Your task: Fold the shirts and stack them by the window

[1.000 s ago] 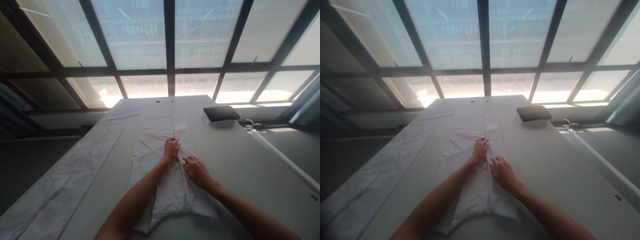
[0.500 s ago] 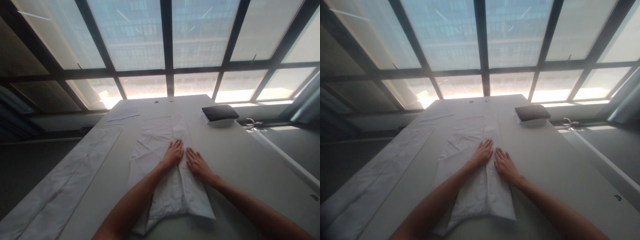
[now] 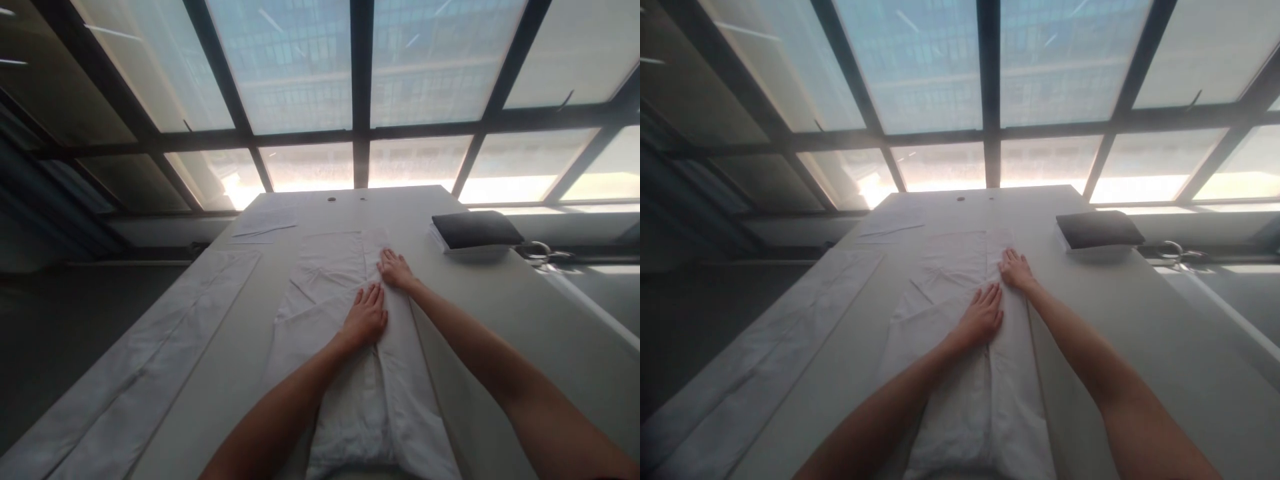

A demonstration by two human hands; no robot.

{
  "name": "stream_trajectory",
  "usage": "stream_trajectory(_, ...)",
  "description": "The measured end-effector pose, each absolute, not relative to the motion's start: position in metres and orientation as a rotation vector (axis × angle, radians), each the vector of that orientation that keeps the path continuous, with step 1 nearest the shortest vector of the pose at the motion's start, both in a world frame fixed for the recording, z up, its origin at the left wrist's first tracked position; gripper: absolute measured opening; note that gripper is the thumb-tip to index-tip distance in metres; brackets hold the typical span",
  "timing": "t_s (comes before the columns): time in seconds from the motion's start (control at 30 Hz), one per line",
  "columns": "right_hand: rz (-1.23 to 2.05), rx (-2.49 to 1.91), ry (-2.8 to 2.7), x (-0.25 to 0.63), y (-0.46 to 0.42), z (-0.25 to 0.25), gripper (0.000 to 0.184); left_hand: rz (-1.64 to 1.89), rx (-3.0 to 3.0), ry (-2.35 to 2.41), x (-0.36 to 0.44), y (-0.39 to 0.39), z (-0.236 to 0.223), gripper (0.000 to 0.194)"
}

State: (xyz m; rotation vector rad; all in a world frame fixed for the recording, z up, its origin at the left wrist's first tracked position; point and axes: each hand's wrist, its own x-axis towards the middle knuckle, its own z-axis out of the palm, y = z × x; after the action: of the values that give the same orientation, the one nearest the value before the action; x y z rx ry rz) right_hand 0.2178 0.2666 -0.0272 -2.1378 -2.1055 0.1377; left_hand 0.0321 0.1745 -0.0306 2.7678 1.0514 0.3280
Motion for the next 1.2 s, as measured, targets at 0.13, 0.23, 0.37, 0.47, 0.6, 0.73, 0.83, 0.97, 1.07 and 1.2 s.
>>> stream_trajectory(0.13, 0.193, -2.213, -2.088, 0.227, 0.302, -0.029, 0.065, 0.341, 2.758, 1.052, 0.033, 0.173, -0.031, 0.06)
stream_trajectory(0.23, 0.217, -2.262, -2.047, 0.231, 0.325, -0.029, 0.068, 0.351, 2.756, 1.052, 0.033, 0.171, -0.03, 0.06)
stream_trajectory(0.37, 0.192, -2.312, -1.96, 0.236, 0.351, -0.029, 0.07, 0.347, 2.768, 1.047, 0.032, 0.169, -0.026, 0.06)
stream_trajectory(0.47, 0.154, -2.342, -1.905, 0.241, 0.368, -0.031, 0.07, 0.351, 2.779, 1.048, 0.032, 0.167, -0.024, 0.06)
stream_trajectory(0.6, 0.145, -2.37, -1.886, 0.247, 0.386, -0.033, 0.072, 0.372, 2.769, 1.061, 0.032, 0.165, -0.024, 0.06)
stream_trajectory(0.73, 0.173, -2.365, -1.862, 0.251, 0.395, -0.034, 0.073, 0.385, 2.757, 1.059, 0.032, 0.165, -0.024, 0.061)
stream_trajectory(0.83, 0.077, -2.354, -1.817, 0.247, 0.393, -0.031, 0.073, 0.373, 2.754, 1.062, 0.032, 0.165, -0.023, 0.061)
stream_trajectory(0.97, -0.332, -2.164, -1.875, 0.227, 0.381, -0.016, 0.067, 0.351, 2.76, 1.057, 0.032, 0.165, -0.021, 0.061)
stream_trajectory(1.07, -0.268, -2.14, -1.874, 0.204, 0.368, -0.009, 0.061, 0.355, 2.749, 1.087, 0.032, 0.165, -0.022, 0.063)
stream_trajectory(1.2, 0.008, -2.131, -1.947, 0.181, 0.347, -0.019, 0.061, 0.373, 2.724, 1.14, 0.033, 0.165, -0.024, 0.067)
